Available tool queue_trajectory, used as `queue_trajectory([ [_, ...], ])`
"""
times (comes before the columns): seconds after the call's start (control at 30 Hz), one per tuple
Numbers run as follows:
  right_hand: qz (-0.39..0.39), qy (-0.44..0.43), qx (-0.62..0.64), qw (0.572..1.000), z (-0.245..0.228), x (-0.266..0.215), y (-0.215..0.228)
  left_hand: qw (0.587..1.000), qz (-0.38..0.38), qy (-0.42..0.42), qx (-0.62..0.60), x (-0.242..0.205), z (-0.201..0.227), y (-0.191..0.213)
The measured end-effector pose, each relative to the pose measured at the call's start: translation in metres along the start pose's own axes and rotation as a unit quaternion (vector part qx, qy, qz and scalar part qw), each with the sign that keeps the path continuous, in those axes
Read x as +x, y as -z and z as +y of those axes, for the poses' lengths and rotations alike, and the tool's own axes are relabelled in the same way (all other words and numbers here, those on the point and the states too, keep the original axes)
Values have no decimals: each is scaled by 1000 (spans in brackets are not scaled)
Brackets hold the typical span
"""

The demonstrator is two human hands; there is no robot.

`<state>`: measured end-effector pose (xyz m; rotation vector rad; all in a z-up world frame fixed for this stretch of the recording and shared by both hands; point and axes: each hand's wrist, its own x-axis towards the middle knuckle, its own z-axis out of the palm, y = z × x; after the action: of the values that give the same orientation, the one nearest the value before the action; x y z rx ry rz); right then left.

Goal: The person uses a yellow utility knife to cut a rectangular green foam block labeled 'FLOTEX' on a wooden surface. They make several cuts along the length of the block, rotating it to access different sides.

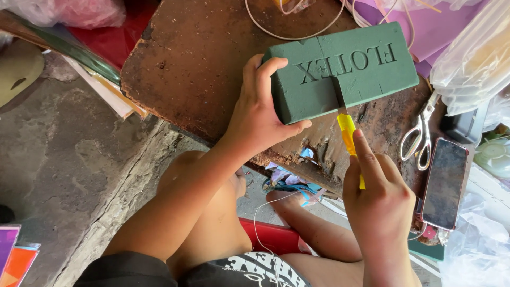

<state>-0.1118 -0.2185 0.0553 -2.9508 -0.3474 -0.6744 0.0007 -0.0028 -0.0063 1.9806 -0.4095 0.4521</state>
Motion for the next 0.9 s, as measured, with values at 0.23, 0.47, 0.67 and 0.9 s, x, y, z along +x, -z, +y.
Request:
queue_trajectory([
  [0.23,18,-10,6,1000,-3,-4,-8,1000,-4,-3,-1,-1,-1,0],
  [0.47,24,-12,3,1000,-4,-6,-11,1000,-1,-3,-3,-1,0,1],
  [0.67,24,-12,18,999,-3,-5,-11,1000,2,-13,-4,1,2,3],
  [0.9,23,-13,5,1000,-4,-8,-16,1000,2,-14,-4,1,3,3],
])
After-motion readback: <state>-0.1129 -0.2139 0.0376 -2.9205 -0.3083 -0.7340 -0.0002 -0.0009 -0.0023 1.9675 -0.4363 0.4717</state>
